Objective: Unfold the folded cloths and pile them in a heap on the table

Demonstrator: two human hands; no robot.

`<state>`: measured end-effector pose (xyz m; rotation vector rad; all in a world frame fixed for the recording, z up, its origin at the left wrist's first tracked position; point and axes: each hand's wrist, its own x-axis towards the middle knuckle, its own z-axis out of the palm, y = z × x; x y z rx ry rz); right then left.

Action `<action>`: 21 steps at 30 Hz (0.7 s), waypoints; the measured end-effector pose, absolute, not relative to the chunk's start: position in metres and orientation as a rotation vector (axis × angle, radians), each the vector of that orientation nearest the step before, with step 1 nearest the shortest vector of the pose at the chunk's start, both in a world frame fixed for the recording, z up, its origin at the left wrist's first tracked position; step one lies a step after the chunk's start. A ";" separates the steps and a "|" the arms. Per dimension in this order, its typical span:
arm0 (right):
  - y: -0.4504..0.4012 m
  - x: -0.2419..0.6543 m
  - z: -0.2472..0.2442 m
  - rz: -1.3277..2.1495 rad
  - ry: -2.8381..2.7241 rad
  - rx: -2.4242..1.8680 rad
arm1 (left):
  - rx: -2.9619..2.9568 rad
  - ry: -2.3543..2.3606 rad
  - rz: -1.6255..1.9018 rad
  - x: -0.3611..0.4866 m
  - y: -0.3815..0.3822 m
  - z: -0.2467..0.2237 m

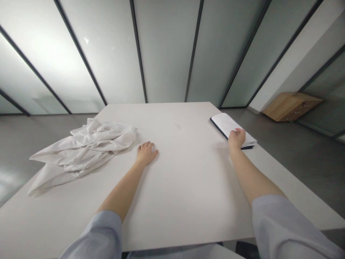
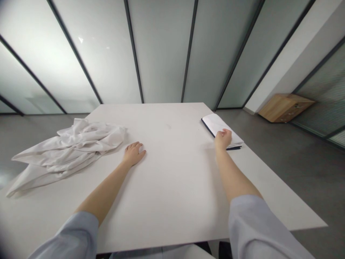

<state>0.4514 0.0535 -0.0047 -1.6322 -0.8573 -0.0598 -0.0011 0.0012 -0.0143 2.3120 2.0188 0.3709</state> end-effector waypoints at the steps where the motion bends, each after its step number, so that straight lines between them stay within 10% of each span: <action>1: 0.049 0.469 -0.001 -0.192 -0.765 -1.754 | 2.311 2.015 0.378 -0.001 0.001 -0.014; 10: 0.028 0.530 0.021 -0.083 -0.821 -2.282 | 2.284 2.014 0.385 0.001 0.001 -0.013; 21: 0.030 0.310 0.004 0.044 -2.049 -1.288 | 2.290 2.005 0.392 0.000 0.001 -0.013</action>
